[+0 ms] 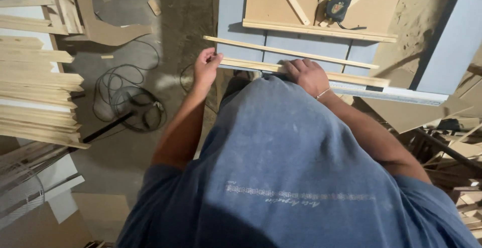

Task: Measuring and arranging thin wooden slats on a table saw crosscut sled for preparation.

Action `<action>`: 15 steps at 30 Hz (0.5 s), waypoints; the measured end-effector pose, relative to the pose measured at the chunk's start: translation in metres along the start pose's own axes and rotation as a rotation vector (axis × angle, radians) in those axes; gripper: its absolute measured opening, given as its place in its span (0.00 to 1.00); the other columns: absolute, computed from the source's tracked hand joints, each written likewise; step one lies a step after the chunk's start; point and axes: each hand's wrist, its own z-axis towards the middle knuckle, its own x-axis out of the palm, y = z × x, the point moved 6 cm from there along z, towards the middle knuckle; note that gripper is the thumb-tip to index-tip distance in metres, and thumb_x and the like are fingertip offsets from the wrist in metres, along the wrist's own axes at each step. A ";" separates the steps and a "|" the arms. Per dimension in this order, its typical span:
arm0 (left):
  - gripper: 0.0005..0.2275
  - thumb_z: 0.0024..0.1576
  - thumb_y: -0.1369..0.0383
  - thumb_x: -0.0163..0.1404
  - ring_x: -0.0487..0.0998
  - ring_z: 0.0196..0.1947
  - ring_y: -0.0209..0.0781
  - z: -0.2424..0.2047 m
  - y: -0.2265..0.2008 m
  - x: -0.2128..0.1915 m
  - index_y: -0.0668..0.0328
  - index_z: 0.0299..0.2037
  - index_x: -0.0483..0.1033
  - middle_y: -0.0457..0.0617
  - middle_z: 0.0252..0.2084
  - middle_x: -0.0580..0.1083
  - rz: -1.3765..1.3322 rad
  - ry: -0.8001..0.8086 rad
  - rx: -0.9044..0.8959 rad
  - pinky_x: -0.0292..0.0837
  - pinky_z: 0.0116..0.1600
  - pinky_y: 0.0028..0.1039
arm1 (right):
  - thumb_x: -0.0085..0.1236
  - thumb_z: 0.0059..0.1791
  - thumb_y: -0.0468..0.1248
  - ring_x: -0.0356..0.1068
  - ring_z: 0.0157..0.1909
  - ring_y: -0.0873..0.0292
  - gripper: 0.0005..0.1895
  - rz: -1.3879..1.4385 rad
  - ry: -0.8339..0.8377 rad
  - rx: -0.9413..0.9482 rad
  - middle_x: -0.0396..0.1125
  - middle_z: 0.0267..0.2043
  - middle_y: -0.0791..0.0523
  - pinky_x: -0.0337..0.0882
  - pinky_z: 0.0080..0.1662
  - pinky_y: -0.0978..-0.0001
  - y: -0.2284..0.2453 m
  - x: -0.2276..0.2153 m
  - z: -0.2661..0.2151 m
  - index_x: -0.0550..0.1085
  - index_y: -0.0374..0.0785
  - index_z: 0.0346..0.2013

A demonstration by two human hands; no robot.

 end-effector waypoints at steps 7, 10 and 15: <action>0.18 0.53 0.60 0.67 0.75 0.32 0.30 0.001 -0.019 -0.004 0.55 0.49 0.77 0.44 0.33 0.79 0.150 -0.178 0.048 0.72 0.41 0.21 | 0.60 0.49 0.55 0.68 0.55 0.51 0.28 -0.072 -0.182 0.034 0.68 0.52 0.55 0.67 0.57 0.55 -0.032 0.004 -0.026 0.74 0.47 0.60; 0.27 0.54 0.60 0.68 0.75 0.34 0.32 -0.011 -0.050 0.001 0.53 0.60 0.70 0.47 0.37 0.78 0.201 -0.180 0.088 0.73 0.43 0.23 | 0.68 0.45 0.51 0.68 0.55 0.49 0.32 -0.077 -0.184 0.138 0.69 0.51 0.53 0.66 0.57 0.53 -0.047 0.013 -0.036 0.74 0.43 0.60; 0.36 0.51 0.55 0.70 0.82 0.48 0.50 -0.006 -0.049 0.002 0.41 0.70 0.66 0.57 0.52 0.76 0.334 -0.203 0.077 0.79 0.52 0.36 | 0.67 0.45 0.48 0.69 0.50 0.53 0.24 -0.055 -0.169 0.181 0.69 0.45 0.58 0.67 0.55 0.57 -0.061 0.033 -0.039 0.77 0.49 0.55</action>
